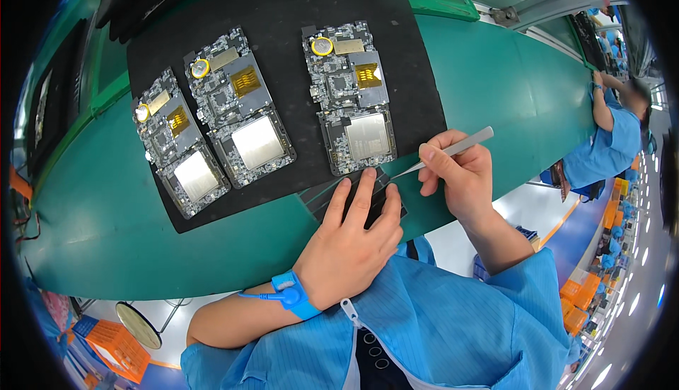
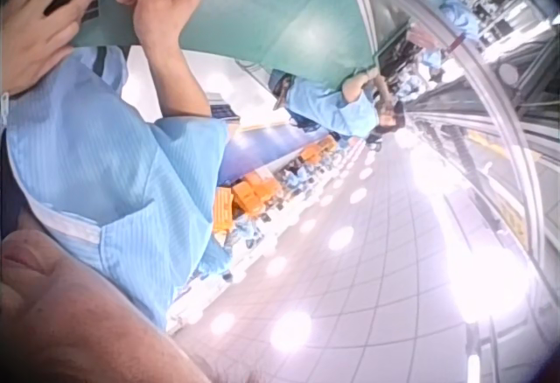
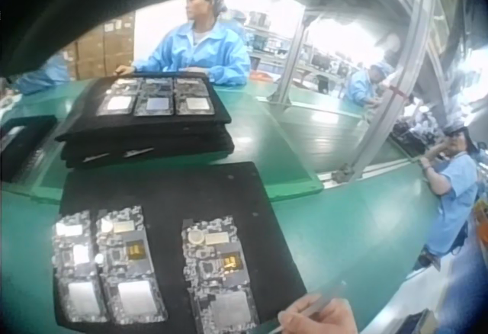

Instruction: The person uses tweezers to pick small white thermal pads from a strip and places them onto specific components on multiple circuit boards. The person repeatedly picks pads and applies them to different boards, moving the boards along the assembly line as they work.

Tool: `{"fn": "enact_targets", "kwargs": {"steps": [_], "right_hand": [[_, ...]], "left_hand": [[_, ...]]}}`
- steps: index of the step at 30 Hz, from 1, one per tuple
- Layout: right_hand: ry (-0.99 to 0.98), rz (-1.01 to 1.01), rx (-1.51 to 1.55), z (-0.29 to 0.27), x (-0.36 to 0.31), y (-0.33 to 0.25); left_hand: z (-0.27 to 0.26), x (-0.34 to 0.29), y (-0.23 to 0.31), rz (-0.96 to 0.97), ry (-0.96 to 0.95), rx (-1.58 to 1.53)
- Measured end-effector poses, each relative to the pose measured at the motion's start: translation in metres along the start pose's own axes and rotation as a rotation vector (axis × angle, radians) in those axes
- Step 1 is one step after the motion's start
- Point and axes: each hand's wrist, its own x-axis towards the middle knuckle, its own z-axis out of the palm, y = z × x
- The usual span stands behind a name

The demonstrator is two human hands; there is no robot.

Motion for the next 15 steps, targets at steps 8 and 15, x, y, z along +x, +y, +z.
{"fn": "enact_targets", "kwargs": {"steps": [8,15], "right_hand": [[0.0,0.061,0.065,-0.001,0.002,-0.003],[-0.056,-0.06,0.352,0.002,-0.009,-0.003]], "left_hand": [[0.002,-0.002,0.0,0.006,0.007,-0.005],[-0.009,-0.008,-0.004,-0.037,0.067,-0.284]]}}
